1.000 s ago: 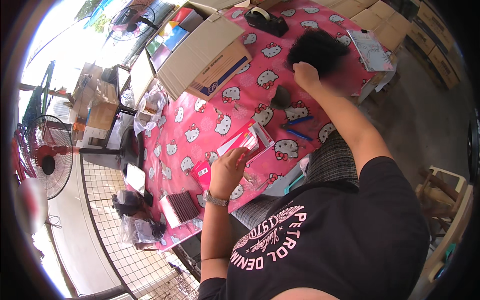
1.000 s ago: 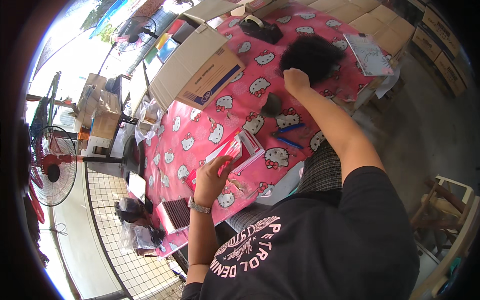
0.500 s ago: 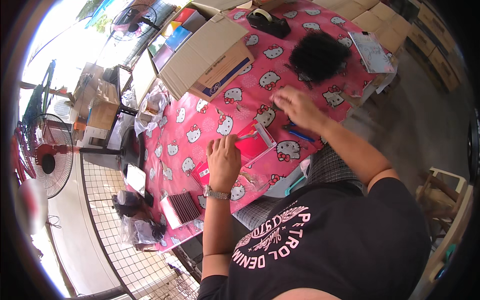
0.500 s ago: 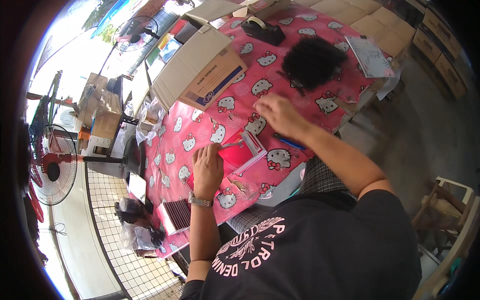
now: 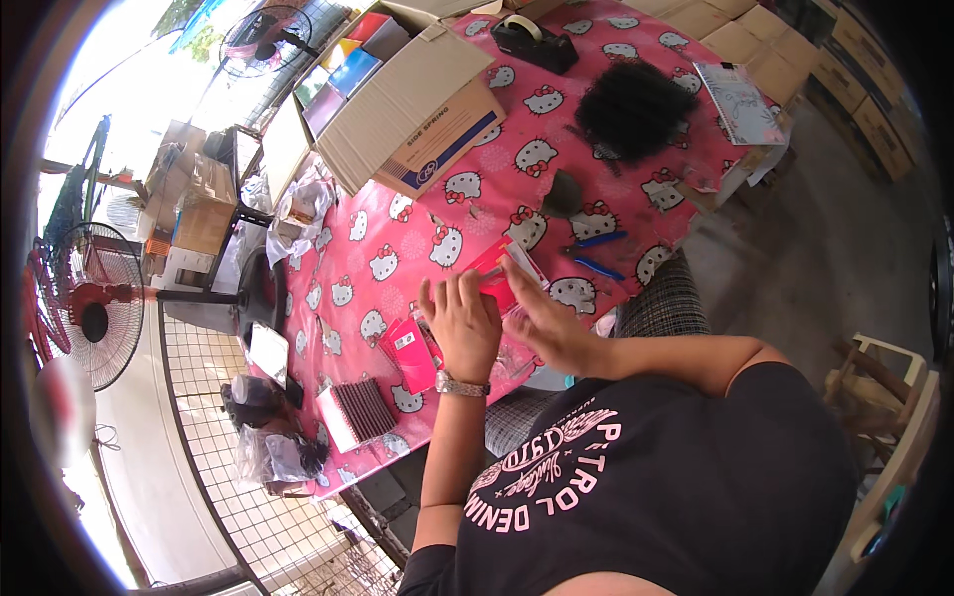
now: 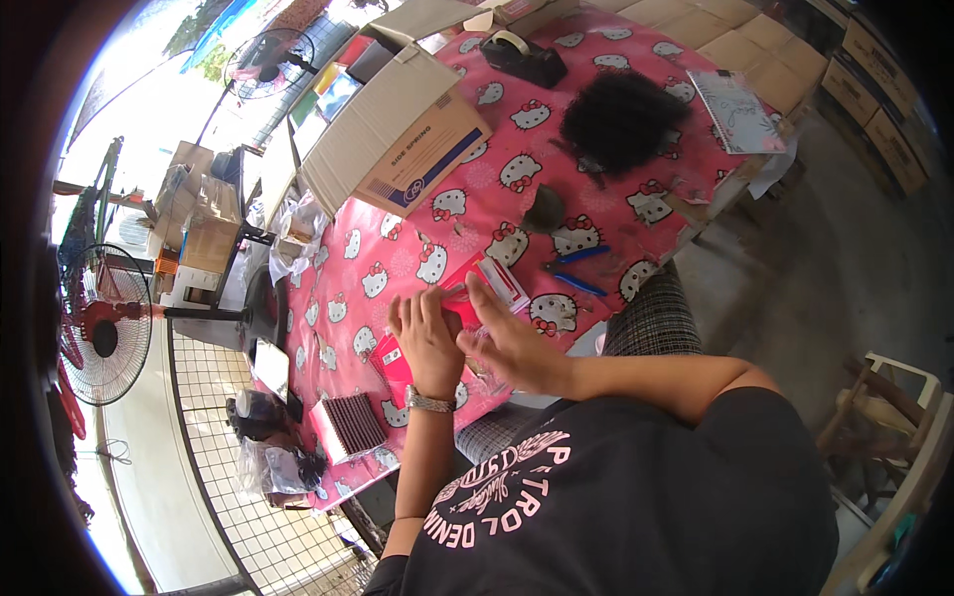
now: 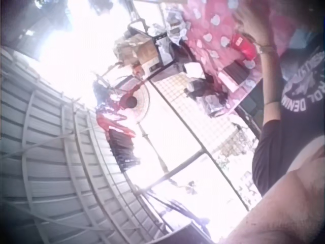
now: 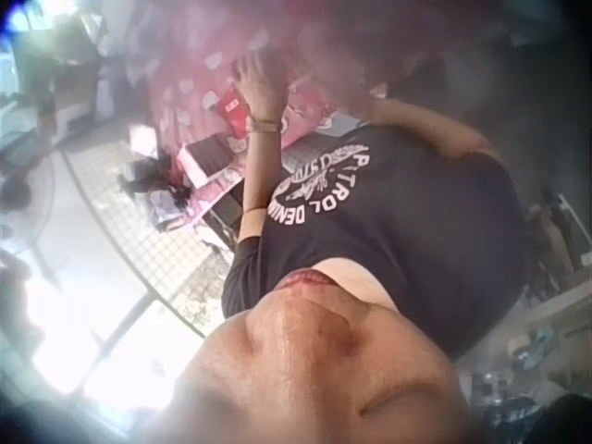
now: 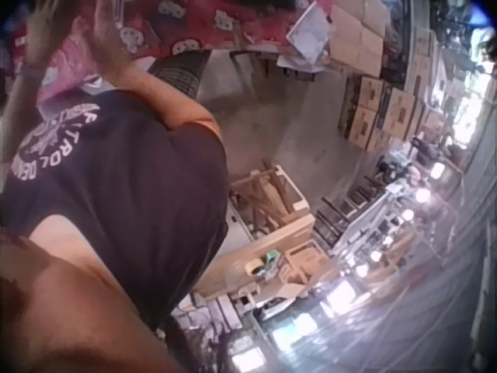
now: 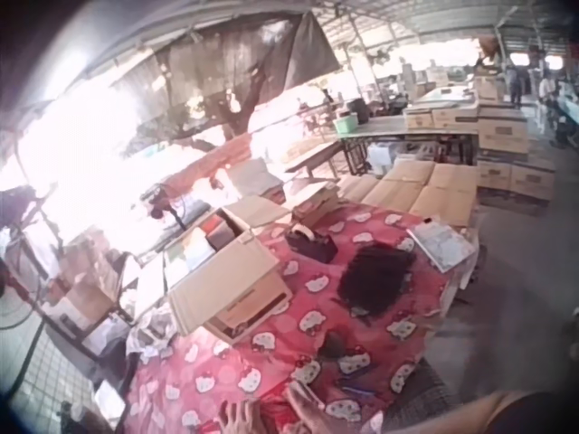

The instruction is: The person assembles notebooks by aligning stacks of paper, inserting wire binding through the holes, and using pliers to secure the wire ends.

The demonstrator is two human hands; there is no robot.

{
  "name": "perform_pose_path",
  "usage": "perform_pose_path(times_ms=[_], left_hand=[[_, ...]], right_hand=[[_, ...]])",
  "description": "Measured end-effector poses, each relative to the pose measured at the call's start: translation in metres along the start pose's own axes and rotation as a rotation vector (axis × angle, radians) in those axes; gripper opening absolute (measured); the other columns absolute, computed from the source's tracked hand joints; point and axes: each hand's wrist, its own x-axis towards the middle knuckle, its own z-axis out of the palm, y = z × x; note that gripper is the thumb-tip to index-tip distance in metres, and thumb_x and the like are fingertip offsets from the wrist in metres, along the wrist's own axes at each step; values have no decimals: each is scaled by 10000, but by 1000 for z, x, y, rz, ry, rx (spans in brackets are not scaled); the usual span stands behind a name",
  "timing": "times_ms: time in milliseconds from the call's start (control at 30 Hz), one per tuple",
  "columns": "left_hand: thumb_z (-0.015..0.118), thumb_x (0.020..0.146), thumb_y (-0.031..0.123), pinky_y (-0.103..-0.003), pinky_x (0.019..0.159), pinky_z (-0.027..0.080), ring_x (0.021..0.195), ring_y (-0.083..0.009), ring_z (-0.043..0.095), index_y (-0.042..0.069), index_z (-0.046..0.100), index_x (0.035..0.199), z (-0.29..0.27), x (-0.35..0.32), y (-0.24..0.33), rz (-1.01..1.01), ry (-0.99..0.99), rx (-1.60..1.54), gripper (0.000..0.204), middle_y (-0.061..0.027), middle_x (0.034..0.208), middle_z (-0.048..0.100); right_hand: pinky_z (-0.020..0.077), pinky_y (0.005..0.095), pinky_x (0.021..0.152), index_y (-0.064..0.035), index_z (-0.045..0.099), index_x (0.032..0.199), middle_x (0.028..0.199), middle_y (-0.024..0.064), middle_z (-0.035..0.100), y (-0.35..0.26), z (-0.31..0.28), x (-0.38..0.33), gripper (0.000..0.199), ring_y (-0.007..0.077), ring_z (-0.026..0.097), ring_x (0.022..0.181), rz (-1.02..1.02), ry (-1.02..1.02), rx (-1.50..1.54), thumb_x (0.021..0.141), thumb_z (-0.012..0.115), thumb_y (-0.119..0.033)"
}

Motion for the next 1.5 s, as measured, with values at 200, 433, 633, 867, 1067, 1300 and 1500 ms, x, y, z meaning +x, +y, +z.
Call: perform_pose_path(times_ms=[200,433,633,867,1067,1300,1500], left_hand=[[578,827,59,-520,1118,322,997,-309,589,48,593,1056,-6,5,-6,54,-37,-24,230,-106,973,633],[600,826,77,-494,1046,374,988,-308,595,65,588,1071,-6,18,-18,123,-85,-69,246,-107,989,641],[604,873,109,-445,921,397,951,-301,591,68,593,1094,-8,28,-19,149,-96,-159,225,-105,982,639],[603,887,99,-427,898,408,932,-297,596,78,591,1091,-6,38,-19,189,-113,-151,205,-94,970,640],[599,902,99,-442,933,407,958,-301,605,82,585,1103,-5,42,-15,195,-128,-183,202,-92,979,646],[614,924,162,-562,1116,296,1024,-282,617,95,586,1146,-7,38,0,163,-103,-178,234,-73,1008,657],[636,928,195,-578,1149,254,1035,-273,624,97,578,1146,-6,39,-1,147,-173,-172,247,-60,1020,671]], right_hand=[[437,392,1028,53,555,1325,1259,243,611,5,-39,31,527,364,578,1206,-24,-17,18,1062,426,-386],[519,350,724,-76,718,1118,915,108,672,8,-71,75,253,262,637,824,-356,-98,-274,876,678,-13],[517,360,764,-62,720,1066,945,89,662,12,-61,87,266,273,633,879,-423,-82,-286,812,713,16],[510,382,757,-45,688,1001,944,100,658,16,-66,89,170,281,637,888,-339,-116,-168,835,721,-36],[503,382,754,-41,661,1042,909,120,634,10,-59,81,223,295,638,875,-276,-70,-377,871,731,-167],[520,415,745,-48,577,1084,926,157,637,-3,-71,75,266,359,643,832,-323,-67,-317,874,712,-141],[532,451,734,-65,518,1178,922,199,651,-32,-73,73,322,398,664,886,-160,-197,-517,900,671,-117]])
